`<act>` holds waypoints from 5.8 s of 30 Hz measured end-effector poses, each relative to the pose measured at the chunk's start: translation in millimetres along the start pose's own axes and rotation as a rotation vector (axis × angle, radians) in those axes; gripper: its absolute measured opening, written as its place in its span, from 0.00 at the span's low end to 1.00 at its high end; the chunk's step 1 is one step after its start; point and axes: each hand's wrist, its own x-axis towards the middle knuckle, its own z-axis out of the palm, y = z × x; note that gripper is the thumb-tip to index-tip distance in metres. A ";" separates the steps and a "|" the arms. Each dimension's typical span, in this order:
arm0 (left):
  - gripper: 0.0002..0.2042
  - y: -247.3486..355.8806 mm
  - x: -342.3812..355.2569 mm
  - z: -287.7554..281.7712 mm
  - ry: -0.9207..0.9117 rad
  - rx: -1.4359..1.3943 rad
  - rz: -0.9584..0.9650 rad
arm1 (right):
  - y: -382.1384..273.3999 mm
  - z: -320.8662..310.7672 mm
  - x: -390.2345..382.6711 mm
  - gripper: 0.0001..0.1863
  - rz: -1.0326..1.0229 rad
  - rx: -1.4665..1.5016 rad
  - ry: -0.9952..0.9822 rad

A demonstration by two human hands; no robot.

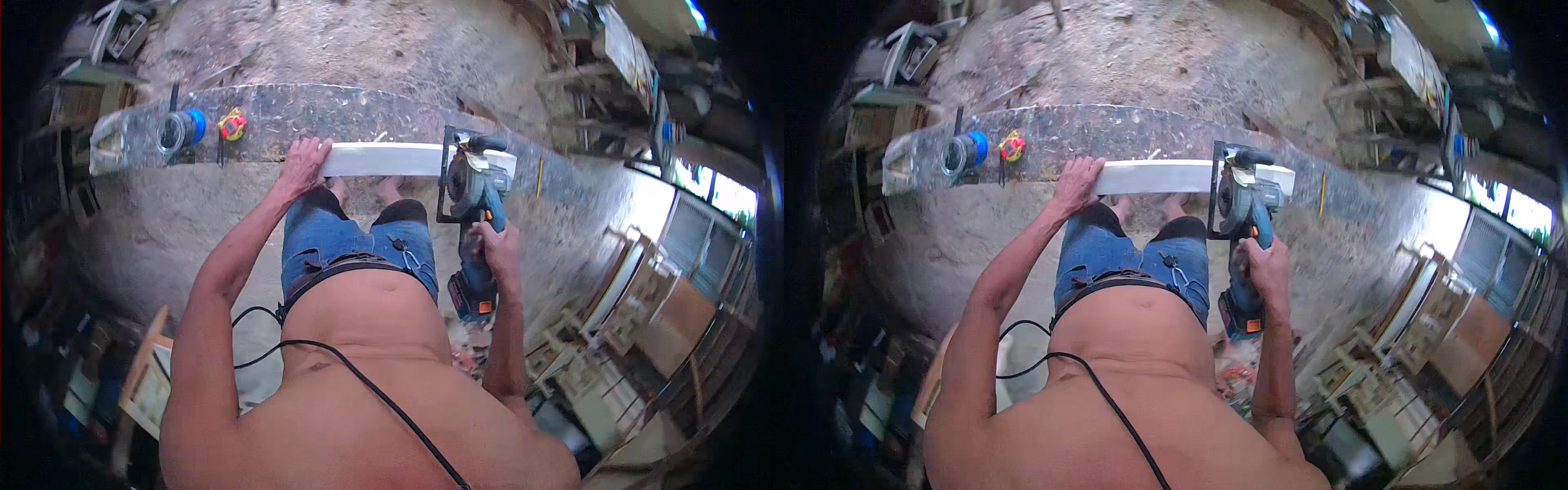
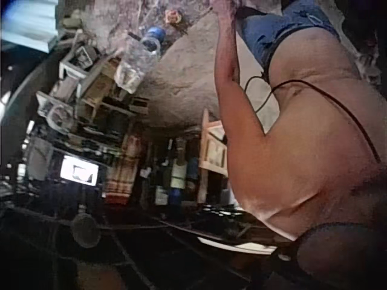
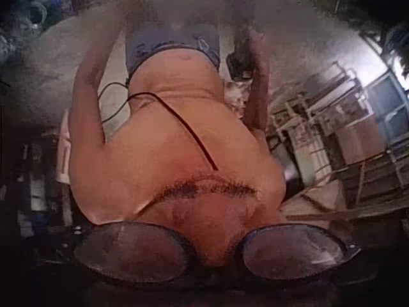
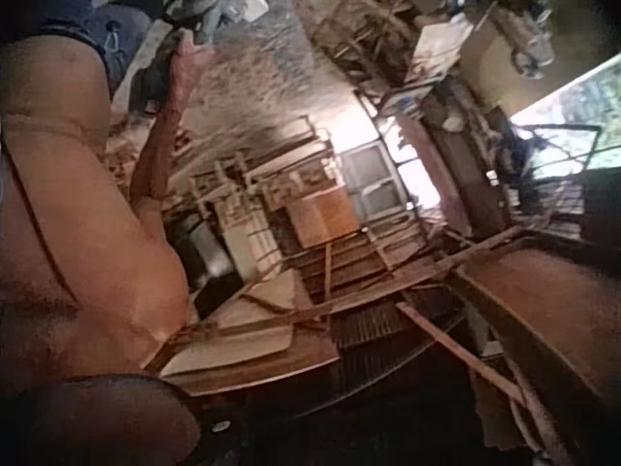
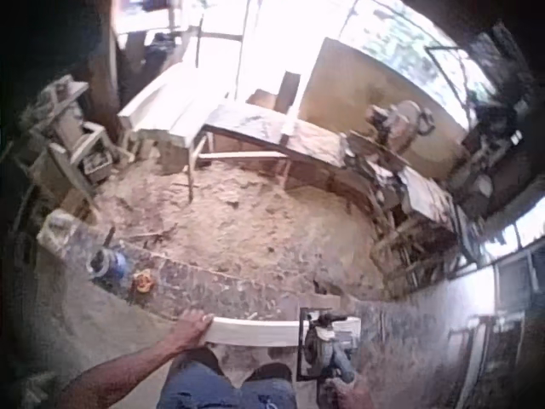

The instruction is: Using a circular saw to cut a series of notches into a wooden plank.

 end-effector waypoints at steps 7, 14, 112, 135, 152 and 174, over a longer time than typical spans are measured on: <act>0.42 -25.2 24.4 -1.0 0.021 -0.041 0.146 | 61.4 88.1 -39.2 0.14 0.062 0.384 0.032; 0.40 -13.0 32.5 4.4 0.038 -0.022 0.174 | 112.1 148.4 0.7 0.36 -0.369 0.082 0.245; 0.37 -22.4 18.6 14.2 0.257 -0.036 0.215 | 29.9 151.1 76.0 0.22 -0.585 -0.167 0.348; 0.40 -55.1 92.5 -18.3 -0.223 -0.263 0.066 | 17.0 47.9 -100.8 0.15 -0.322 0.355 0.259; 0.47 -62.0 116.1 -35.8 -0.494 -0.456 0.083 | 115.7 97.4 -158.7 0.20 0.001 0.484 0.283; 0.38 -8.0 49.7 3.9 0.193 0.016 0.165 | 66.7 165.1 -2.6 0.29 -0.319 0.072 0.266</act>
